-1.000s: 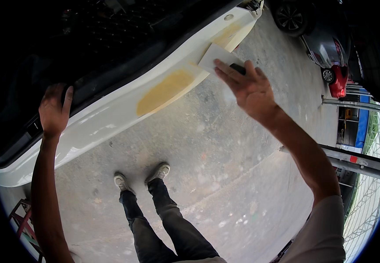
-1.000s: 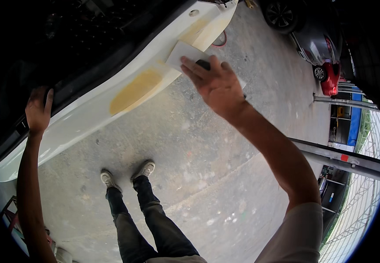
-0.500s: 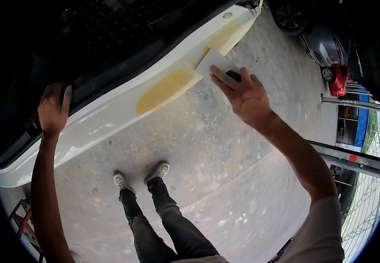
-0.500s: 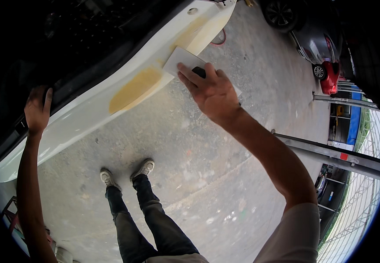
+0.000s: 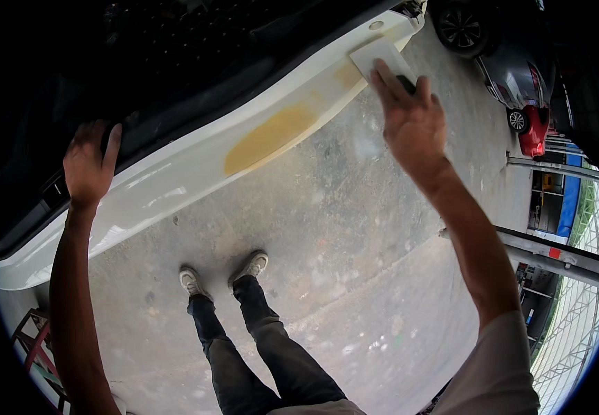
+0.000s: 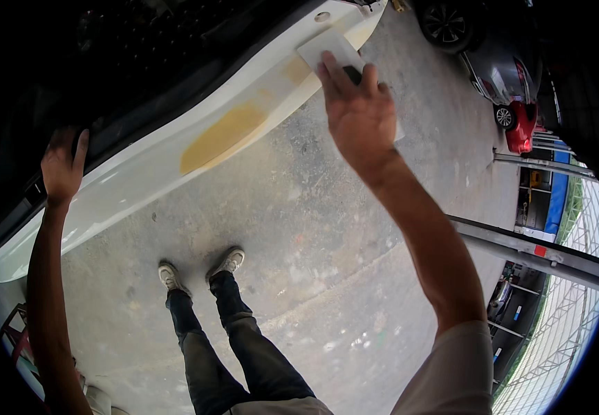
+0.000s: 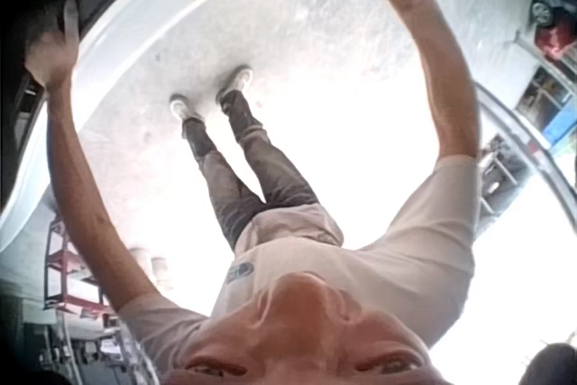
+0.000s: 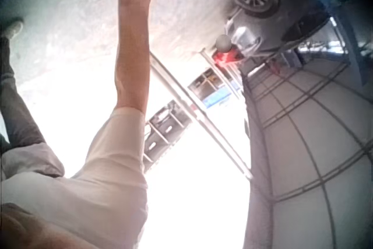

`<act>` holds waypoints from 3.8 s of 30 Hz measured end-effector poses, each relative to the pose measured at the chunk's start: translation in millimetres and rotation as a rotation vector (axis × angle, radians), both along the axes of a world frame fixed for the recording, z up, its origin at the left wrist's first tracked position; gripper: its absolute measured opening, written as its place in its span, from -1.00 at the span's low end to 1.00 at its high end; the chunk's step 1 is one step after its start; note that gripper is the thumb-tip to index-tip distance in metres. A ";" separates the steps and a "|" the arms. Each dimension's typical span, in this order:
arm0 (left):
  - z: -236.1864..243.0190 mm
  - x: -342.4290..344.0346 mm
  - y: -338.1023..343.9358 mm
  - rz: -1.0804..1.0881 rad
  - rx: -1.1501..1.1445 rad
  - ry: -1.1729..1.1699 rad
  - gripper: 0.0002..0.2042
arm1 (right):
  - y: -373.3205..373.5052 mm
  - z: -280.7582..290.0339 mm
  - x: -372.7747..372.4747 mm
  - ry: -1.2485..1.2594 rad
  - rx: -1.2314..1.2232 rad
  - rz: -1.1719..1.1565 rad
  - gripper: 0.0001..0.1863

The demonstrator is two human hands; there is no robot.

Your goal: The person sands the surface of a white car bumper with a sanding block, moving across different areas to smooth the surface. The person holds the bumper steady with one hand while sanding with the other.

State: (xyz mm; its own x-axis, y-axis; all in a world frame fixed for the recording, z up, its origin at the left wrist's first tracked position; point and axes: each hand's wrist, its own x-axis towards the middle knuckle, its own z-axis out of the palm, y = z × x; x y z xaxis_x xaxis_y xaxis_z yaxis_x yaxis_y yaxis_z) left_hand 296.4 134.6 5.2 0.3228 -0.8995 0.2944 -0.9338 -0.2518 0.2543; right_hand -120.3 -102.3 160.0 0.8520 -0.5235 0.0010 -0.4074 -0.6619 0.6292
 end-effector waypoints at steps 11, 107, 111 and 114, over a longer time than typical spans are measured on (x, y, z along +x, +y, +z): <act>3.1 -0.5 0.3 0.008 -0.024 -0.034 -0.63 | 14.1 -33.5 -10.9 -0.002 -0.010 0.118 -0.40; -0.2 -1.2 -0.6 0.030 0.020 -0.052 -0.64 | 14.7 -19.8 -32.5 -0.120 0.087 0.177 -0.49; 1.1 -3.2 -0.1 0.040 0.058 -0.059 -0.64 | 27.7 -43.5 -20.5 -0.164 0.125 0.222 -0.47; -0.4 4.6 7.6 0.052 0.057 -0.083 -0.64 | 15.5 -42.1 -22.2 -0.066 0.160 0.276 -0.46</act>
